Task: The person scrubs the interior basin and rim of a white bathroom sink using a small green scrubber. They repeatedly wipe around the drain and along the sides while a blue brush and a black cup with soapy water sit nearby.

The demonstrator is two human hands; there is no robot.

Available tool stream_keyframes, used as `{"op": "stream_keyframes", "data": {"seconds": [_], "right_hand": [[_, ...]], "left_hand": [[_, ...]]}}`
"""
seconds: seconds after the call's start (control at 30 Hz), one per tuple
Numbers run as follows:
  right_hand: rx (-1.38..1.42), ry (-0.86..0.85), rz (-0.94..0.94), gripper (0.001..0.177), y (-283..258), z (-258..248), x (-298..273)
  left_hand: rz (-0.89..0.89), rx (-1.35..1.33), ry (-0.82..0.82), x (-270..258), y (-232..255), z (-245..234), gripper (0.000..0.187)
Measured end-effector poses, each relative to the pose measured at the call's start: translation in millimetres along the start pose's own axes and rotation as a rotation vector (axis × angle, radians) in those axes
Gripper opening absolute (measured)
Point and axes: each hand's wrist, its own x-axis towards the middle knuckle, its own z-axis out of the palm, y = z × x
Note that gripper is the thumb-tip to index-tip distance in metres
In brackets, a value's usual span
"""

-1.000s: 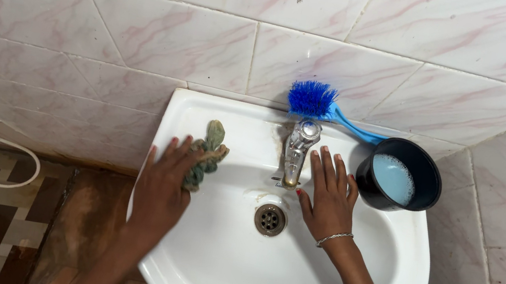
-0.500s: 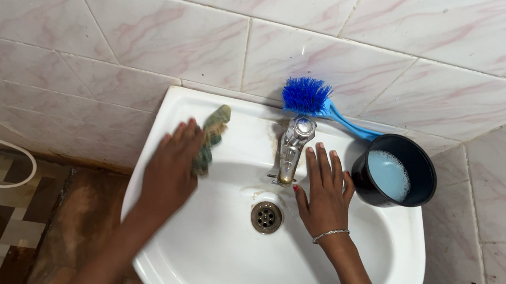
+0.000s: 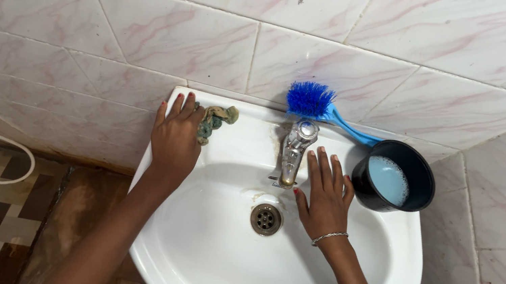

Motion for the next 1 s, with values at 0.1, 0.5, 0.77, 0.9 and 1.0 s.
{"op": "stream_keyframes", "data": {"seconds": [0.1, 0.5, 0.77, 0.9, 1.0], "right_hand": [[-0.001, -0.024, 0.016, 0.082, -1.4, -0.6, -2.5], [-0.009, -0.019, 0.032, 0.082, -2.3, -1.6, 1.8], [-0.019, 0.005, 0.031, 0.082, -4.5, 2.2, 1.8], [-0.022, 0.000, 0.034, 0.081, -2.4, 1.7, 4.8], [-0.015, -0.001, 0.038, 0.081, -0.8, 2.1, 2.7]], "left_hand": [[0.031, -0.070, -0.021, -25.0, 8.1, -11.0, 0.063], [-0.065, -0.171, 0.065, -27.1, 13.6, 20.1, 0.072], [0.189, -0.269, -0.004, -13.0, 88.3, 60.8, 0.081], [0.234, -0.219, -0.026, 1.6, 110.4, 52.8, 0.069], [0.353, -0.165, 0.004, 10.5, 96.6, 40.0, 0.059]]}}
